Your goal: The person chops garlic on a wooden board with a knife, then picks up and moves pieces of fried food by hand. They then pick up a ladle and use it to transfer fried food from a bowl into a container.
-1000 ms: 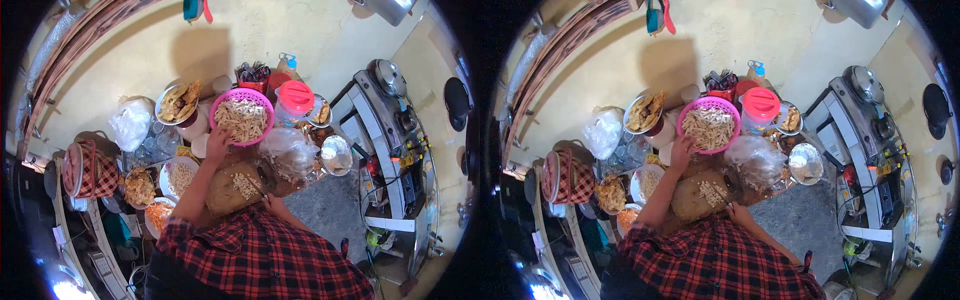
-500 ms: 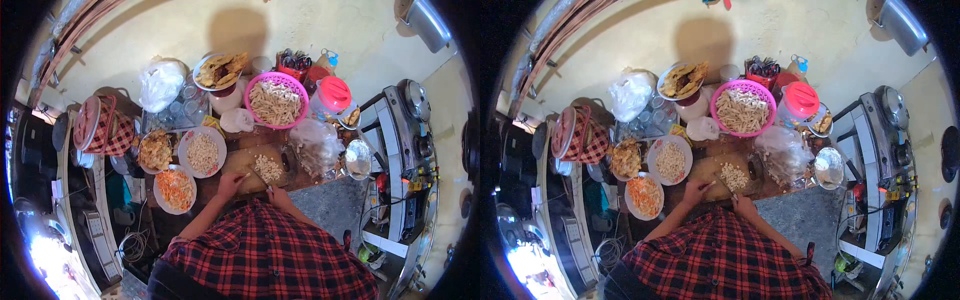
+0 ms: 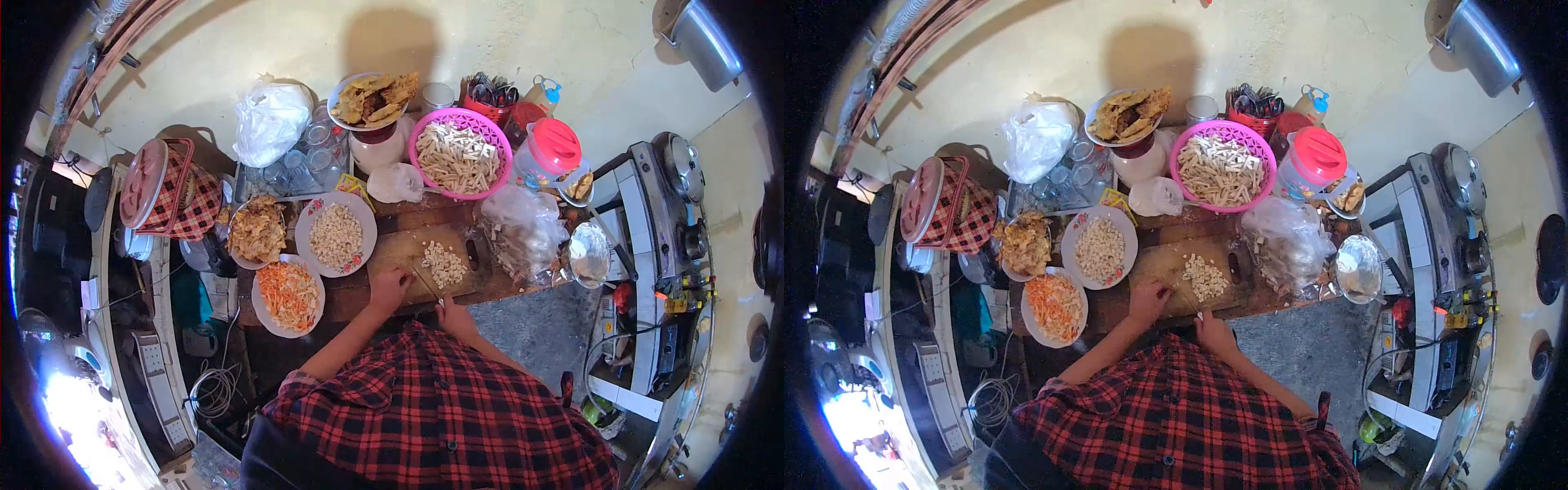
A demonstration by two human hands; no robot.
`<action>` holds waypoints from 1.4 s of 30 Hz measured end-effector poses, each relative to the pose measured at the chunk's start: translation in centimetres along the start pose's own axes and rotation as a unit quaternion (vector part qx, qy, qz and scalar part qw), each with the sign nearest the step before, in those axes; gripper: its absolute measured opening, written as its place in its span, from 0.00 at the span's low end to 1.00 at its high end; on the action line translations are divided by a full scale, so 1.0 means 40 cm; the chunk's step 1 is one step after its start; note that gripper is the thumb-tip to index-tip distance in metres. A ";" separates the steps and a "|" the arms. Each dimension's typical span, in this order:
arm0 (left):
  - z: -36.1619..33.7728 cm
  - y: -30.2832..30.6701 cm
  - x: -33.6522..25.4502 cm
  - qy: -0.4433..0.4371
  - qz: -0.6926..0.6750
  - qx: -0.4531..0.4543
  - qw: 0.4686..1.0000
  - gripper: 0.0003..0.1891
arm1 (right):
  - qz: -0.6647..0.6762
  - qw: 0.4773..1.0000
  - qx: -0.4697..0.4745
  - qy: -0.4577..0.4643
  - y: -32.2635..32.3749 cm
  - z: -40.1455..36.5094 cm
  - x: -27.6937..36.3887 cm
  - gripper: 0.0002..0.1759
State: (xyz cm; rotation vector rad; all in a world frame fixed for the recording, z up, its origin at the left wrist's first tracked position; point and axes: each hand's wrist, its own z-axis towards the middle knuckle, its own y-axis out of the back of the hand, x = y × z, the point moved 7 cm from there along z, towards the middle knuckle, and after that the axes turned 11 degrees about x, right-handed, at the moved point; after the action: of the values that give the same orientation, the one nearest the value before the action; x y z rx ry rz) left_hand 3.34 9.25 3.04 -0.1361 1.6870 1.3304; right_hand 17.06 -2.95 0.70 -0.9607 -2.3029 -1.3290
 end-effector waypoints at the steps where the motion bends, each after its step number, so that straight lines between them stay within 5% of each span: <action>1: 0.001 0.000 -0.001 0.012 0.020 0.010 1.000 0.07 | -0.017 1.000 0.002 -0.017 -0.005 0.001 -0.001 0.18; 30: -0.008 -0.023 0.019 0.027 0.041 0.042 0.998 0.07 | -0.025 0.998 -0.015 -0.061 -0.035 0.023 0.036 0.17; 36: -0.024 -0.016 0.015 0.048 0.048 0.036 0.997 0.07 | -0.040 0.998 -0.012 -0.053 -0.032 0.015 0.039 0.25; 42: -0.023 0.010 -0.002 0.028 0.045 0.033 0.998 0.07 | -0.024 0.998 -0.011 -0.058 -0.041 0.022 0.036 0.18</action>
State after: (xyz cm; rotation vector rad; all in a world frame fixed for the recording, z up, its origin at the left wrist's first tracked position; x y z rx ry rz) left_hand 2.59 8.63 3.36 -0.0606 1.8011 1.3460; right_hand 14.94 -2.20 -0.01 -1.0220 -2.4160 -1.3532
